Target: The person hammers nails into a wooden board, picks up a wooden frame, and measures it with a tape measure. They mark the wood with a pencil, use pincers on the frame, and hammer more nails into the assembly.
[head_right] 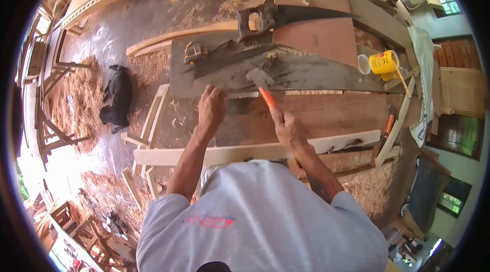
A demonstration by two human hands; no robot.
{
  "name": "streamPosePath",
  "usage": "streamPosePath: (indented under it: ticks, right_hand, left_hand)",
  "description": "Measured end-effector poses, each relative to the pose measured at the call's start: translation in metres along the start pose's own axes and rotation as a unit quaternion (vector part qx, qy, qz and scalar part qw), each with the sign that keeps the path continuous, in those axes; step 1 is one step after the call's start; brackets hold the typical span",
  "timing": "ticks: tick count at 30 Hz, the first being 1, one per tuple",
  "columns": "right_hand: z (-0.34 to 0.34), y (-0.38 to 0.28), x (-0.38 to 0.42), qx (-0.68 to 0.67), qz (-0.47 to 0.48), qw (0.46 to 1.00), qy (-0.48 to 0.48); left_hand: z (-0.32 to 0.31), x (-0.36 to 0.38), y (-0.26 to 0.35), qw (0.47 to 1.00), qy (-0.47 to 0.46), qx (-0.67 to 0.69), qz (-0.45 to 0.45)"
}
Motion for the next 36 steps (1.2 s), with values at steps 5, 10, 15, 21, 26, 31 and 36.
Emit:
streamPosePath:
  ticks: [5, 10, 15, 21, 26, 31, 36]
  right_hand:
    - [0.004, -0.007, 0.008, -0.033, 0.005, 0.999, -0.005]
    - [0.004, 0.0, 0.001, 0.003, -0.013, 1.0, 0.001]
    - [0.007, -0.015, 0.005, -0.031, 0.011, 0.999, -0.003]
    - [0.006, -0.003, -0.005, 0.066, 0.032, 0.997, -0.001]
    - [0.022, 0.0, 0.002, -0.028, 0.006, 0.999, 0.025]
    - [0.031, 0.011, -0.009, -0.001, 0.01, 0.999, 0.051]
    - [0.037, 0.014, -0.004, -0.003, -0.005, 0.997, 0.072]
  left_hand:
    - [-0.001, 0.003, 0.001, 0.999, 0.005, 0.037, 0.003]
    - [0.002, 0.003, 0.003, 1.0, 0.004, 0.016, 0.003]
    - [0.005, 0.002, 0.004, 1.0, 0.024, 0.014, -0.011]
    - [0.006, -0.009, 0.003, 1.0, 0.002, 0.007, 0.012]
    - [0.002, -0.001, 0.001, 1.0, -0.002, 0.028, 0.003]
    - [0.003, -0.002, -0.001, 1.0, -0.001, 0.014, 0.018]
    - [0.011, -0.003, 0.007, 1.0, -0.013, 0.015, 0.003]
Point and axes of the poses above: each hand's wrist, its own x-axis away from the middle knuckle, its own z-axis out of the back of the hand, y = z × x, the point moved 8 cm from there along -x, towards the middle knuckle, and after that the axes turned 15 degrees about -x, right-handed, at the moved point
